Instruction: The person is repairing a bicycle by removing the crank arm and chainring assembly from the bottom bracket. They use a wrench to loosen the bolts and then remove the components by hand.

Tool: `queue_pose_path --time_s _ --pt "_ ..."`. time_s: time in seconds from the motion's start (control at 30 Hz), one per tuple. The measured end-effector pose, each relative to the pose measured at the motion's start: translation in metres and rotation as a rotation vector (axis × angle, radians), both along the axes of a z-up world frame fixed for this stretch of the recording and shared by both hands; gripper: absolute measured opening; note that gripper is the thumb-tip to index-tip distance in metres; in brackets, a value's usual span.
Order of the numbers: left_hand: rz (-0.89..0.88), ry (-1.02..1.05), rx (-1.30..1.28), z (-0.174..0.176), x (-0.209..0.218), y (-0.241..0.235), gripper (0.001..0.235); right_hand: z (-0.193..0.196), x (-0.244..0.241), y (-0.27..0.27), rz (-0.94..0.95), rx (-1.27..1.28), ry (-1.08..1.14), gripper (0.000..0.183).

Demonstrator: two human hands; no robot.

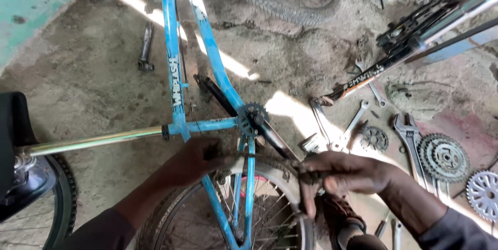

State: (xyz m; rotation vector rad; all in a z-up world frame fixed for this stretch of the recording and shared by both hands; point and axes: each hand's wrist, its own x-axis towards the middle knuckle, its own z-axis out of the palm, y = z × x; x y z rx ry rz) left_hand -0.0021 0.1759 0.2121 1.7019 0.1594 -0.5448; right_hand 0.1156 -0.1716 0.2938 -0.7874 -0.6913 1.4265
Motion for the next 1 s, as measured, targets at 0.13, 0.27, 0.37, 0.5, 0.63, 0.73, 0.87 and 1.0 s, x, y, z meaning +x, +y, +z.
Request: queue_pose_path --time_s 0.13,0.27,0.37,0.5,0.63,0.73,0.87,1.0 --pt "-0.033 -0.152 0.269 -0.038 0.013 -0.01 0.028 -0.094 -0.006 -0.053 -0.212 -0.453 -0.144 0.031" --pt "-0.044 -0.452 0.203 -0.037 0.029 -0.042 0.035 -0.101 -0.008 -0.077 -0.471 -0.514 -0.105 0.021" --pt "-0.044 -0.436 0.069 -0.06 0.024 -0.078 0.028 -0.105 -0.014 -0.08 -0.59 -0.53 -0.109 0.025" --pt "-0.053 -0.35 0.159 -0.055 0.028 -0.092 0.02 -0.142 -0.016 -0.086 -0.609 -0.569 -0.072 0.03" --pt "-0.102 -0.24 0.18 -0.063 0.024 -0.097 0.019 -0.196 -0.015 -0.1 -0.786 -0.52 -0.05 0.021" --pt "-0.175 -0.216 0.265 -0.062 0.03 -0.102 0.031 -0.21 0.001 -0.079 -0.903 -0.519 -0.004 0.015" --pt "-0.144 -0.294 0.317 -0.091 0.036 -0.097 0.019 -0.239 0.013 -0.032 -0.891 -0.522 0.127 0.021" --pt "-0.049 -0.402 0.431 -0.079 0.042 -0.067 0.017 -0.243 0.036 0.003 -0.741 -0.455 -0.063 0.022"
